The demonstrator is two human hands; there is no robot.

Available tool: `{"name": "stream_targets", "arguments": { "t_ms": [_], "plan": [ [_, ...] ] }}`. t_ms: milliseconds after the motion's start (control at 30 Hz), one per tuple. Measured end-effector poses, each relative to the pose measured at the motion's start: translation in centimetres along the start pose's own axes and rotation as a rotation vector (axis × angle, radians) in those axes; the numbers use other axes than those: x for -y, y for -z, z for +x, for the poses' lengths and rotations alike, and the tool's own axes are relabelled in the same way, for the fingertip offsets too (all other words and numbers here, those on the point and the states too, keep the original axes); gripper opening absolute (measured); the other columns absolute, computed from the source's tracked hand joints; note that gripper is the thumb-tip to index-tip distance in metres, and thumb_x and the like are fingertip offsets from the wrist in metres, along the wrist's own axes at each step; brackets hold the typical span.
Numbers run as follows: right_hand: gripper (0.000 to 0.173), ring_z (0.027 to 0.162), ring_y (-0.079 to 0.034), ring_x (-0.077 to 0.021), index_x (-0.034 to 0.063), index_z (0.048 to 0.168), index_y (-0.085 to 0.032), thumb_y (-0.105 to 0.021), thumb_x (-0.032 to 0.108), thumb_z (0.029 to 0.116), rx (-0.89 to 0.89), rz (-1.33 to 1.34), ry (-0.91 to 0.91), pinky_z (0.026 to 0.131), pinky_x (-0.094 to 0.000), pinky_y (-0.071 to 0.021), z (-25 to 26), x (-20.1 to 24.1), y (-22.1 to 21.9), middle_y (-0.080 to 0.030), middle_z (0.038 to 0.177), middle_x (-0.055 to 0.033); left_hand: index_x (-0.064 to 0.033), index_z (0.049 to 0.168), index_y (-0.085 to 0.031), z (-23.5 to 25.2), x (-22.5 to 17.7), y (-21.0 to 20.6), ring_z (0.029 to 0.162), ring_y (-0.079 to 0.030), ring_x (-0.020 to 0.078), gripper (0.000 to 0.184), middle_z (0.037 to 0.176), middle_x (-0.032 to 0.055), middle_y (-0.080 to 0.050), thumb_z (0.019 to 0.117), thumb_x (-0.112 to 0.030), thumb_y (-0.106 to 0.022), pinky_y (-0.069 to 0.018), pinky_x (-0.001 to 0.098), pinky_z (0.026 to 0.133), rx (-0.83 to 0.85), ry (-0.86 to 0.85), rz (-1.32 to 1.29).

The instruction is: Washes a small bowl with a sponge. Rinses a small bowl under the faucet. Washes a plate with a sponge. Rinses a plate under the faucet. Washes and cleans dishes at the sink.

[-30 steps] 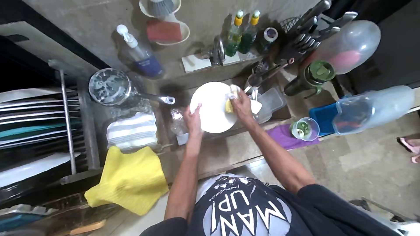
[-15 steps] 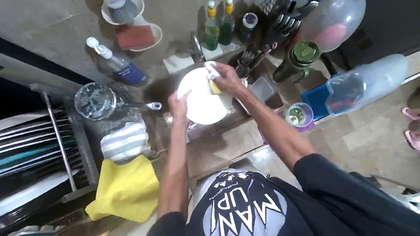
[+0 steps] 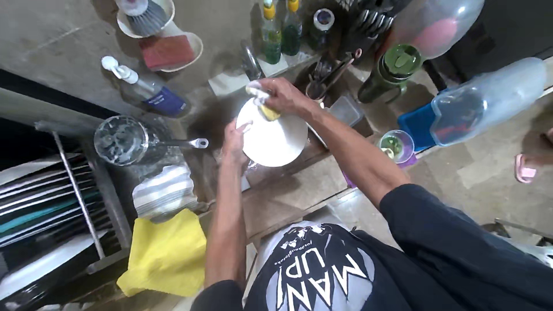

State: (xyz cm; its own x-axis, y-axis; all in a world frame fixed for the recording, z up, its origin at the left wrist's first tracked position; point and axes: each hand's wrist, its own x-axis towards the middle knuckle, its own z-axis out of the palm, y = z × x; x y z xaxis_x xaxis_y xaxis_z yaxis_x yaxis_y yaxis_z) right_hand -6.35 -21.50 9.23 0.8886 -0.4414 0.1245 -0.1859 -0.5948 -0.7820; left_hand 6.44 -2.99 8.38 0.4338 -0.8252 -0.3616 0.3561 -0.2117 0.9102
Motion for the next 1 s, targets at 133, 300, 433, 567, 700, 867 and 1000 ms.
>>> {"name": "stream_targets", "arguments": {
  "t_ms": [133,300,433,567,700,867,1000],
  "plan": [
    [0.038,0.113,-0.067,-0.0271,0.0057,0.135,-0.063,-0.06,0.023,0.1012,-0.416,0.126,-0.372,0.103,-0.0493,-0.0523,-4.1,-1.6,-4.6,-0.07,0.121,-0.0163,-0.0092,0.148,-0.048,-0.1,4.1,-0.4,0.118,-0.065,0.0245,0.044,0.133,0.0129,-0.064,0.106,-0.02,-0.054,-0.0575,0.0503,0.097,-0.291,-0.12,-0.256],
    [0.04,0.114,-0.066,-0.0367,-0.0018,0.136,-0.057,-0.055,0.02,0.1026,-0.418,0.15,-0.632,0.1,-0.0572,-0.0509,-8.3,-1.4,-7.6,-0.067,0.122,-0.0242,-0.0153,0.156,-0.034,0.3,6.9,-1.2,0.129,-0.058,0.0257,0.051,0.143,0.0126,-0.056,0.1091,-0.03,-0.048,-0.0524,0.053,0.105,-0.446,-0.082,-0.452],
    [0.034,0.111,-0.067,-0.0368,0.0015,0.129,-0.065,-0.053,0.02,0.1033,-0.241,-0.054,-0.501,0.1,-0.0572,-0.0509,-7.9,-1.7,-2.1,-0.07,0.116,-0.0226,-0.0115,0.153,-0.037,-0.3,7.6,0.0,0.128,-0.059,0.0276,0.049,0.14,0.015,-0.058,0.1098,-0.032,-0.046,-0.0525,0.054,0.104,-0.454,-0.069,-0.513],
    [0.046,0.129,-0.058,-0.0388,0.0069,0.142,-0.059,-0.052,0.032,0.1044,-0.408,-0.297,-0.357,0.11,-0.0599,-0.0425,-4.0,-0.9,-5.1,-0.064,0.136,-0.0185,-0.0134,0.152,-0.039,-0.7,6.9,-1.2,0.13,-0.058,0.0255,0.047,0.142,0.0124,-0.057,0.1107,-0.036,-0.042,-0.0509,0.0531,0.106,-0.408,-0.064,-0.514],
    [0.054,0.151,-0.03,-0.0435,0.0129,0.144,-0.058,-0.046,0.045,0.1016,-0.026,-0.485,-0.176,0.122,-0.0695,-0.0129,-4.9,1.2,-11.6,-0.041,0.16,-0.0192,-0.0132,0.153,-0.036,-0.8,6.5,-2.1,0.127,-0.059,0.0246,0.047,0.14,0.012,-0.058,0.1123,-0.037,-0.035,-0.0522,0.0492,0.105,-0.316,-0.095,-0.511],
    [0.054,0.154,-0.025,-0.0385,0.0145,0.155,-0.046,-0.047,0.028,0.1023,-0.078,-0.504,-0.232,0.124,-0.0677,-0.0121,-5.9,-2.4,-9.9,-0.04,0.163,-0.0109,-0.0139,0.154,-0.035,-2.1,7.7,-1.4,0.132,-0.057,0.0257,0.05,0.144,0.0127,-0.056,0.1113,-0.038,-0.04,-0.0511,0.0522,0.107,-0.336,-0.04,-0.45],
    [0.047,0.144,-0.043,-0.0373,-0.0007,0.139,-0.057,-0.056,0.027,0.1011,-0.072,-0.323,0.011,0.127,-0.0532,-0.0214,-6.3,-0.8,-11.5,-0.058,0.142,-0.0206,-0.0118,0.152,-0.038,-1.9,8.0,-2.9,0.127,-0.058,0.0232,0.046,0.139,0.0118,-0.058,0.1123,-0.034,-0.035,-0.0509,0.0478,0.106,-0.305,-0.05,-0.434]
  ]
}}
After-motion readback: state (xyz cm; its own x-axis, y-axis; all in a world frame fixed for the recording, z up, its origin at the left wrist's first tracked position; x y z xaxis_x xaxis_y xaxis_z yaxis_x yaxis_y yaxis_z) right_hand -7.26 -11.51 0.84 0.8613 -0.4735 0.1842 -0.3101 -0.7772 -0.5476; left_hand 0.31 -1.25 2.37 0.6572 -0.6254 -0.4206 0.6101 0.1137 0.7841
